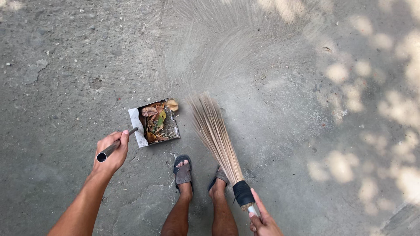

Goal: The person sweeps leaves and debris into a dustpan using a broom, then walks to a pile of leaves and empties the dustpan.

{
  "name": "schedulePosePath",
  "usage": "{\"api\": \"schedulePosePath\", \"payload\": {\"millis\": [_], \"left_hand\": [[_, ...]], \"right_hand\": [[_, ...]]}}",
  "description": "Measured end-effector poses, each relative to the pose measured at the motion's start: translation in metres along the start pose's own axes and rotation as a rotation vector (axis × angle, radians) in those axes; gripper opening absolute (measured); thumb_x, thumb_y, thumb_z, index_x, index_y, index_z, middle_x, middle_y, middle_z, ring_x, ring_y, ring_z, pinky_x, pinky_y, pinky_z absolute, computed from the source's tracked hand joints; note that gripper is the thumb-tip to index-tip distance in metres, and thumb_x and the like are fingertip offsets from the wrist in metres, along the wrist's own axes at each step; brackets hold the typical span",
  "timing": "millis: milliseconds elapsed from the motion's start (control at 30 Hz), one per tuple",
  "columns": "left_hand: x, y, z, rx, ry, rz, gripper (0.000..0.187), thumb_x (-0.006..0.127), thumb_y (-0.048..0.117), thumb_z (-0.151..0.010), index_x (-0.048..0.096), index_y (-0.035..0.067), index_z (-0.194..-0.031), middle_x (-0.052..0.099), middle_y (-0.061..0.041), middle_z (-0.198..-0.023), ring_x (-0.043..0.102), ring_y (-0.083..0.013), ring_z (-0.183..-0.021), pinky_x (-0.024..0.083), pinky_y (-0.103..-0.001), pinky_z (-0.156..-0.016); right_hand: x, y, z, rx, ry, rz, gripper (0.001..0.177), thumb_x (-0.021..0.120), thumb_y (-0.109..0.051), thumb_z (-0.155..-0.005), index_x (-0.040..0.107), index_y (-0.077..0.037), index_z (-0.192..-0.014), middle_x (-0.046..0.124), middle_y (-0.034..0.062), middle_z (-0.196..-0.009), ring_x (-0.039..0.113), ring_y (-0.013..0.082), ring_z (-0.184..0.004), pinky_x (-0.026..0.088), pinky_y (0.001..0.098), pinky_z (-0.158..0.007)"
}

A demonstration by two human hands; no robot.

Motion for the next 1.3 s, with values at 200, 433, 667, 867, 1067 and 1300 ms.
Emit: {"api": "schedulePosePath", "payload": {"millis": [200, 433, 667, 867, 1067, 1300], "left_hand": [[-0.002, -0.025, 0.005, -0.044, 0.022, -0.027, 0.039, 0.053, 0.036, -0.105, 0.073, 0.003, -0.099, 0.071, -0.019, -0.100, 0.069, -0.0416, -0.093, 0.053, -0.049, -0.084], [-0.003, -0.034, -0.006, -0.067, 0.039, -0.004, 0.038, 0.054, 0.037, -0.103, 0.074, 0.005, -0.102, 0.071, -0.018, -0.102, 0.069, -0.0415, -0.094, 0.052, -0.049, -0.085], [-0.006, -0.020, -0.009, -0.043, 0.074, 0.036, 0.042, 0.052, 0.037, -0.105, 0.074, 0.002, -0.099, 0.071, -0.021, -0.099, 0.070, -0.0415, -0.094, 0.052, -0.049, -0.088], [-0.013, -0.034, -0.013, -0.181, 0.043, 0.110, 0.046, 0.048, 0.041, -0.104, 0.074, 0.004, -0.102, 0.071, -0.023, -0.107, 0.067, -0.0428, -0.100, 0.051, -0.050, -0.091], [-0.003, -0.046, 0.000, -0.174, 0.058, 0.145, 0.044, 0.048, 0.041, -0.104, 0.072, 0.004, -0.104, 0.070, -0.023, -0.105, 0.066, -0.0440, -0.098, 0.051, -0.049, -0.090], [0.003, -0.059, 0.004, -0.165, 0.075, 0.128, 0.045, 0.049, 0.038, -0.105, 0.071, 0.001, -0.094, 0.069, -0.022, -0.099, 0.066, -0.0448, -0.095, 0.051, -0.050, -0.087]], "right_hand": [[0.032, -0.077, 0.025, 0.117, 0.234, 0.577, 0.074, 0.053, -0.019, -0.104, 0.022, -0.055, -0.161, 0.057, 0.0114, -0.075, 0.051, 0.0217, -0.060, 0.043, 0.0352, -0.057], [0.112, -0.149, -0.004, -0.071, 0.194, 0.900, 0.073, 0.050, -0.027, -0.101, 0.015, -0.053, -0.160, 0.071, 0.0247, -0.126, 0.070, 0.0393, -0.112, 0.053, 0.0446, -0.097], [0.163, -0.111, 0.008, 0.214, -0.042, 0.744, 0.072, 0.048, -0.020, -0.104, 0.017, -0.052, -0.160, 0.061, 0.0172, -0.144, 0.070, 0.0483, -0.111, 0.056, 0.0543, -0.093], [0.141, -0.082, 0.000, -0.223, -0.110, 0.727, 0.072, 0.053, -0.012, -0.102, 0.024, -0.047, -0.158, 0.044, 0.0158, -0.161, 0.038, 0.0279, -0.150, 0.033, 0.0373, -0.118], [0.099, -0.106, 0.064, 0.269, 0.068, 0.854, 0.076, 0.053, -0.017, -0.104, 0.021, -0.051, -0.165, 0.076, 0.0345, -0.116, 0.075, 0.0421, -0.114, 0.054, 0.0440, -0.104], [0.120, -0.214, 0.035, -0.110, 0.151, 1.039, 0.074, 0.053, -0.028, -0.098, 0.019, -0.054, -0.158, 0.078, 0.0243, -0.100, 0.079, 0.0363, -0.093, 0.055, 0.0476, -0.091]]}}
Point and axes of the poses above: each hand's wrist, its own z-axis away from the middle knuckle, its own x-axis out of the palm, y = z × x, the point moved 7 cm from there along -z, towards the middle knuckle
